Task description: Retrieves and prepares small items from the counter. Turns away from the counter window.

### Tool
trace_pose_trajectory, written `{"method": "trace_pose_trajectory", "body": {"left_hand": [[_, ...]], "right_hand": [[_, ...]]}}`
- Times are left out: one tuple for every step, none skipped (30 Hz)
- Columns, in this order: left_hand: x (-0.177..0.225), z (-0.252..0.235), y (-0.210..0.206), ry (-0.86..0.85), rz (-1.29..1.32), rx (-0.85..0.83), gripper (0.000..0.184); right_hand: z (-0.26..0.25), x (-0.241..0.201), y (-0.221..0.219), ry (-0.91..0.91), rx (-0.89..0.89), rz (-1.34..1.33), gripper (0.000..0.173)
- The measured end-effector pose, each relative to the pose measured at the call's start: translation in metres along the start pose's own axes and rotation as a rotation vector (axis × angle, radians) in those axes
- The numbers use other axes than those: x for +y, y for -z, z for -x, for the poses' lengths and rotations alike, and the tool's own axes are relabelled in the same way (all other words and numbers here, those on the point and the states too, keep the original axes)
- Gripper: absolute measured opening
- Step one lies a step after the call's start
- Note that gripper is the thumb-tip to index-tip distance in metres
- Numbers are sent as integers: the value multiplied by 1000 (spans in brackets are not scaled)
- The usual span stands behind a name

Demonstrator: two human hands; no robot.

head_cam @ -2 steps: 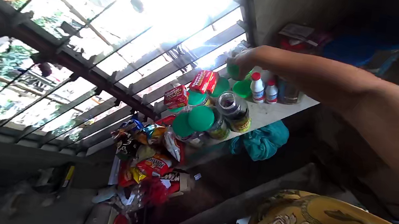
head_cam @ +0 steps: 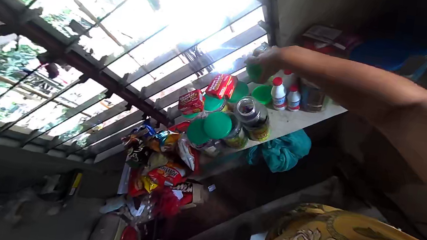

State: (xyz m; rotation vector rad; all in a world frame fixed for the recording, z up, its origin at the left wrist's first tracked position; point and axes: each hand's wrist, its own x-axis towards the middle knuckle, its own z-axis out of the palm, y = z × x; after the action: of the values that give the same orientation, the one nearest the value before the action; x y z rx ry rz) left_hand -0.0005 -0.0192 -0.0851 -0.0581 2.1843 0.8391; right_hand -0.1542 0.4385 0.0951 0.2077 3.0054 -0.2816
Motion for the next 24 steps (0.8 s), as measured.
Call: {"method": "trace_pose_trajectory", "body": {"left_hand": [[-39, -33, 2, -275, -6, 44, 32], [-53, -54, 9, -469, 31, 73, 32], [-41, -59, 24, -612, 104, 89, 33], [-14, -49, 40, -717, 164, 120, 34], [19, -33, 57, -810, 202, 163, 35], [52, -15, 72, -909, 212, 197, 38], [83, -1, 84, -1011, 208, 214, 43], [112, 9, 93, -1099, 201, 214, 51], [137, 16, 97, -1164, 208, 197, 61], [159, 18, 99, -1195, 250, 151, 72], [177, 18, 98, -1197, 323, 80, 84], [193, 18, 95, -1169, 403, 4, 96], [206, 19, 91, -1125, 505, -84, 100], [214, 19, 85, -1076, 611, -168, 94], [220, 20, 79, -1018, 710, -214, 79], [224, 21, 75, -957, 786, -234, 65], [227, 20, 73, -897, 831, -261, 56], [229, 18, 76, -845, 847, -273, 50], [232, 14, 81, -809, 833, -260, 44], [237, 8, 90, -797, 790, -208, 40], [244, -1, 103, -799, 729, -136, 41], [253, -12, 118, -802, 678, -51, 46], [265, -23, 134, -802, 658, 25, 49], [277, -36, 150, -806, 657, 89, 51]], "right_hand": [[8, 0, 3, 13, 65, -16, 93], [19, -3, 8, 23, 120, -31, 94], [32, -9, 15, 39, 164, -52, 94], [44, -15, 22, 80, 201, -60, 92], [55, -23, 28, 133, 232, -64, 91], [65, -32, 32, 194, 260, -70, 90], [75, -44, 34, 253, 287, -78, 90], [87, -60, 37, 289, 288, -88, 89], [104, -81, 43, 298, 256, -99, 88], [123, -106, 54, 270, 164, -84, 87], [141, -128, 63, 246, 65, -59, 87], [141, -126, 40, 422, 277, -133, 86], [137, -125, 20, 561, 427, -165, 86], [134, -127, 6, 643, 500, -164, 87], [133, -130, -4, 695, 555, -158, 83], [132, -131, -14, 727, 609, -167, 77], [133, -129, -22, 733, 641, -193, 70], [138, -125, -27, 720, 651, -230, 67], [148, -118, -29, 687, 648, -274, 64], [160, -109, -30, 652, 636, -336, 61], [176, -99, -31, 623, 630, -401, 57], [192, -88, -33, 605, 633, -466, 52], [210, -77, -36, 595, 651, -516, 49], [227, -66, -41, 575, 673, -541, 47]]}}
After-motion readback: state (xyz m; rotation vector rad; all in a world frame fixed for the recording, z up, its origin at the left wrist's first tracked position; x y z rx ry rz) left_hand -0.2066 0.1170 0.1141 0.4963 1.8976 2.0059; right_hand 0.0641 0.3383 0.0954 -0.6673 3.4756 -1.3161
